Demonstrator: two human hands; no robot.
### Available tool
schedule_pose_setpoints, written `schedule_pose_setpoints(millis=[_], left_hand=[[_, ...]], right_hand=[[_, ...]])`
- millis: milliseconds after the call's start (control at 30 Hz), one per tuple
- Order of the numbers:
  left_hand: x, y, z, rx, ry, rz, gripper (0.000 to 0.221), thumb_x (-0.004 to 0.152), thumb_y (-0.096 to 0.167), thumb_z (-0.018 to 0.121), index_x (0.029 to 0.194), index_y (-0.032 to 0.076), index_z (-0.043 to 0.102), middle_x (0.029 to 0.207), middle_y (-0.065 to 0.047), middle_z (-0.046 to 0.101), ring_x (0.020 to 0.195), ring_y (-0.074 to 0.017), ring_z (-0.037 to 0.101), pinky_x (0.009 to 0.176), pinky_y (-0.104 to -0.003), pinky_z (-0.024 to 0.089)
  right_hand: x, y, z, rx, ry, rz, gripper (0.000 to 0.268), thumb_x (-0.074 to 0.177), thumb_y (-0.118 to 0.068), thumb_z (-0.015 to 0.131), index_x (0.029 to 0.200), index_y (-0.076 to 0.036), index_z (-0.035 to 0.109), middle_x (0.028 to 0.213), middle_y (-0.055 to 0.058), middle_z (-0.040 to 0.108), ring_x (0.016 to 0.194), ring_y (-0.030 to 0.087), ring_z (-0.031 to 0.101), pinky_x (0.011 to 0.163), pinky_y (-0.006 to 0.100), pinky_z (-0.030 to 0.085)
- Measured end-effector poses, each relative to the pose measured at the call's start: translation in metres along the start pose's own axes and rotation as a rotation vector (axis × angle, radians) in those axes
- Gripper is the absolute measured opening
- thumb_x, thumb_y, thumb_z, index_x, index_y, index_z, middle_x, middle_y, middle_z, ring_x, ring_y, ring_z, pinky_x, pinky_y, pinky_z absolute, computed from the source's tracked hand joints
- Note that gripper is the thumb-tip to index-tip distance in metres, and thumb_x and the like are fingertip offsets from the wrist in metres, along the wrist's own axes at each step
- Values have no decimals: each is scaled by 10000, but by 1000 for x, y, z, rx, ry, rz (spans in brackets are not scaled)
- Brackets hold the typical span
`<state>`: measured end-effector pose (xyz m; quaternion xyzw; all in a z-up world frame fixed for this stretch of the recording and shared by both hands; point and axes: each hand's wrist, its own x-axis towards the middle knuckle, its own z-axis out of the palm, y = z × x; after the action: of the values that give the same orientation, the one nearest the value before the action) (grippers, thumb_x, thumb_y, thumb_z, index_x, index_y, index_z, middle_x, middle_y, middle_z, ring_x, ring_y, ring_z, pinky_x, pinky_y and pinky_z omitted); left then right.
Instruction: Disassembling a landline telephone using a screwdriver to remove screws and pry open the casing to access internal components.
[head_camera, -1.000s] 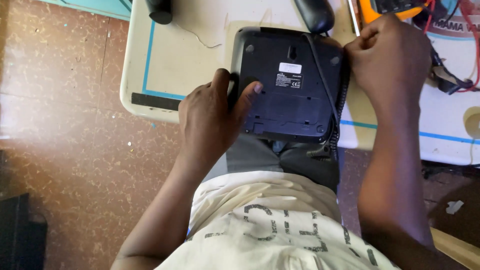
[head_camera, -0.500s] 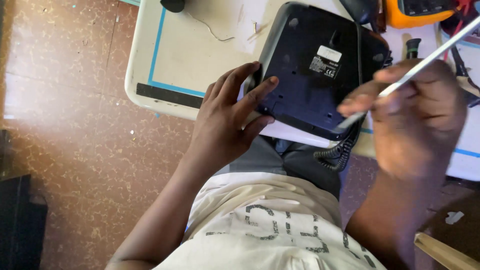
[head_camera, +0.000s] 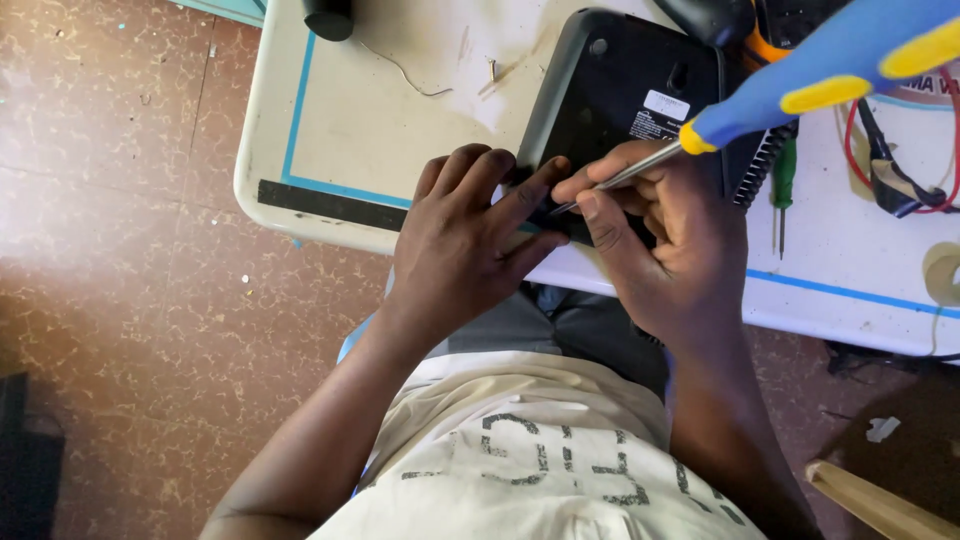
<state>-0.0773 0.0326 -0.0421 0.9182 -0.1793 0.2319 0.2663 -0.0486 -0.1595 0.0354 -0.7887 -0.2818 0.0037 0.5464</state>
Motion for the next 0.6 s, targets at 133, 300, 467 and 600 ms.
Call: schedule_pose_setpoints(millis=[133, 300, 467, 600], left_hand=[[1, -1, -1, -5, 8, 14, 523, 1110, 490, 699, 1502, 150, 639, 1143, -95, 600, 1124, -338, 609, 945, -469, 502], [2, -3, -8, -220, -49, -54, 518, 1016, 147, 695, 1524, 193, 612, 1096, -70, 556, 1074, -312, 552, 899, -459, 460], [24, -6, -24, -560, -87, -48, 295, 977, 54, 656, 1266, 69, 711, 1340, -136, 564, 1242, -348, 540, 1008, -479, 527], [36, -5, -18, -629, -48, 18, 313, 1079, 322, 640, 933, 66, 746, 1259, -116, 652, 1200, -335, 516, 1003, -462, 498]], right_hand=[[-1, 3, -3, -245, 72, -28, 134, 1104, -38, 785, 1152, 2, 667, 1112, 106, 760, 1060, 213, 776, 983, 323, 618], [2, 7, -6, -409, 20, -126, 49, 1055, -49, 835, 1063, -40, 787, 1083, 52, 809, 1054, 217, 775, 979, 338, 561], [10, 1, -9, -406, -31, -100, 67, 1052, -117, 827, 1010, -73, 799, 1048, 20, 811, 1010, 192, 768, 911, 333, 548], [14, 5, -10, -384, -58, -98, 86, 1022, -108, 859, 1009, -89, 776, 1018, -14, 786, 925, 171, 685, 885, 327, 512]])
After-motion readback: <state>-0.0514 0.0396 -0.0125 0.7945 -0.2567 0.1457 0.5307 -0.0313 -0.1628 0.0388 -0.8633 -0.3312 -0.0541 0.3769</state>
